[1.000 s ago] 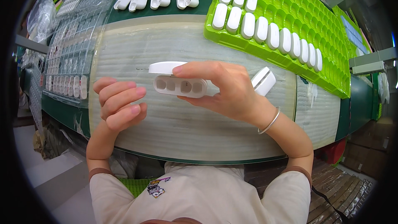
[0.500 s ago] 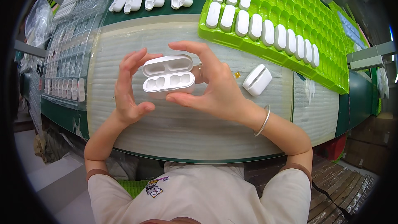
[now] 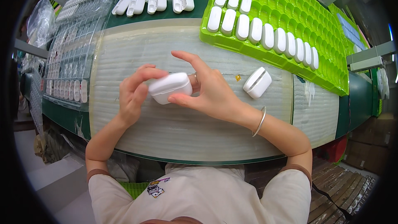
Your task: The person repeatedly picks up white earbud cases, opens them, inserts small components, and closes them. They place the finished cases into a green tray on the table. The process is repetitive and involves handling multiple identical units.
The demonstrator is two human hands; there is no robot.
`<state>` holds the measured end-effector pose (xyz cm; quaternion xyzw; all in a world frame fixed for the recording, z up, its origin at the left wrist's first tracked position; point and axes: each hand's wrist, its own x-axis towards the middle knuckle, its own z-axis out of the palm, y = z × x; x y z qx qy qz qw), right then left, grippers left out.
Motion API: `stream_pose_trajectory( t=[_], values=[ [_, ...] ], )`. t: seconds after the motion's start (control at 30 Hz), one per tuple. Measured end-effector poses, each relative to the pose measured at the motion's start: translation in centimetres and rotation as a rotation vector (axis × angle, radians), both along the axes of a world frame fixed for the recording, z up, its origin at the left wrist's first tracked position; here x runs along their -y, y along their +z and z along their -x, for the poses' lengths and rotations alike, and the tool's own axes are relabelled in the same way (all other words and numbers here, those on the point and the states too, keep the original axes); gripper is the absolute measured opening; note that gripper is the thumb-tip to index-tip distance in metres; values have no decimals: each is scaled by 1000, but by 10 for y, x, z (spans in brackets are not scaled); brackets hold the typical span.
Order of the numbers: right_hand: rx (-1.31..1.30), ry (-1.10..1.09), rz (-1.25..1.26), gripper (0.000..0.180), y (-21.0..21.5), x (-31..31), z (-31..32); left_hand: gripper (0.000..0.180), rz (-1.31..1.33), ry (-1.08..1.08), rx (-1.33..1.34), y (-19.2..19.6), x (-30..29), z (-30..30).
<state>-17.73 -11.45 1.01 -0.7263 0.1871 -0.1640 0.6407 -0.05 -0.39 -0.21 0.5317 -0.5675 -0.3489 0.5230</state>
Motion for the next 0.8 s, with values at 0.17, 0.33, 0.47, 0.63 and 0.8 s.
stream_pose_trajectory(
  t=[0.17,0.33,0.47,0.63,0.8],
  values=[
    [5,140,106,47,7,17,5,26,170,130,50,-3,3,-3],
    [-35,146,468,30,45,101,20,25,87,274,11,-2,7,-8],
    [-336,50,676,29,75,197,43,23,40,251,31,-6,13,-6],
    [-588,141,965,28,57,247,37,20,42,279,76,-16,13,-12],
    [-526,120,912,32,35,257,34,17,30,301,65,-14,13,-14]
  ],
)
